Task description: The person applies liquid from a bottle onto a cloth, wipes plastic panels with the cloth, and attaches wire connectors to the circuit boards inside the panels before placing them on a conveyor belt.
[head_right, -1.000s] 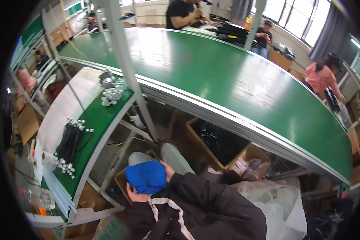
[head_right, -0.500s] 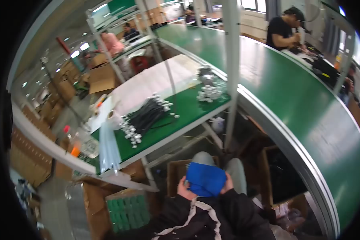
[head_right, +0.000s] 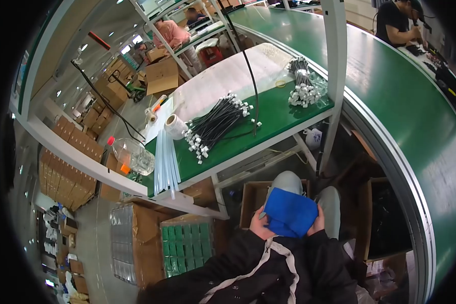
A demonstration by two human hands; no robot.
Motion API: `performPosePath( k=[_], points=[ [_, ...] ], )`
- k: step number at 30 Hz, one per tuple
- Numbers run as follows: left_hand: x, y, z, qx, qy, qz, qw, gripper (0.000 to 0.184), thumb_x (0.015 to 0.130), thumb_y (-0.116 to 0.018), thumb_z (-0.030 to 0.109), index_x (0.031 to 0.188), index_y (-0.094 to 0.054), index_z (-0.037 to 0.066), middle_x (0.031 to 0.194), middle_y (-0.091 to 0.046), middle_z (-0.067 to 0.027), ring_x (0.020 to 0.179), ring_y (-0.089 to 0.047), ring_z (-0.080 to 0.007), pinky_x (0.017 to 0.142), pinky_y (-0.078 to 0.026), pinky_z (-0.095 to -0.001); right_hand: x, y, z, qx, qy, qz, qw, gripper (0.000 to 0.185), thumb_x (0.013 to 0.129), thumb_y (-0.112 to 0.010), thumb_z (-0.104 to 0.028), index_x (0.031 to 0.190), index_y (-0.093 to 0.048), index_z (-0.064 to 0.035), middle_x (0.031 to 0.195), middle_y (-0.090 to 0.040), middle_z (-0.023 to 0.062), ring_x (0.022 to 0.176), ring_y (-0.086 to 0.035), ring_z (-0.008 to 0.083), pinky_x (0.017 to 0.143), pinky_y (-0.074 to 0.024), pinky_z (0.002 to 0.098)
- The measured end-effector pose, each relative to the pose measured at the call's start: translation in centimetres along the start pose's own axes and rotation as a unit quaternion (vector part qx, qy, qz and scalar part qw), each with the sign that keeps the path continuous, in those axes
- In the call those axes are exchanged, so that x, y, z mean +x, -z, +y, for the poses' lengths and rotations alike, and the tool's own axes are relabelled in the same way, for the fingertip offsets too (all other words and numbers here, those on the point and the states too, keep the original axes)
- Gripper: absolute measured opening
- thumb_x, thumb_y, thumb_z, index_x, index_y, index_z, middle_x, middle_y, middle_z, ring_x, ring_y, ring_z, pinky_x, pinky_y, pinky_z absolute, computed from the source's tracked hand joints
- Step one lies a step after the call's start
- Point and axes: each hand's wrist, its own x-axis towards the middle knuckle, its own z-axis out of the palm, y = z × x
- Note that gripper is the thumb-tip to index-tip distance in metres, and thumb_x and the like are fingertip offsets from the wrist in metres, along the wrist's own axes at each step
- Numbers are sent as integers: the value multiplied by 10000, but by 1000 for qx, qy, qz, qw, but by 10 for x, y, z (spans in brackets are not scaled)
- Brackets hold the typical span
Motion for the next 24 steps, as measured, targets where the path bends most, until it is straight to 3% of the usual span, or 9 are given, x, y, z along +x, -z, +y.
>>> performPosePath(
  k=[24],
  points=[
    [-11,-16,4,12,-12,17,1000,573,827,-471,469,1265,-440,99,1300,-438,-86,1217,-373,-328,1012,-248,-540,3,-1,1,-17,-1,-6,1000,559,916,-366,-433,1248,-434,12,1255,-485,186,1170,-458,317,1013,-337,430]
  ],
)
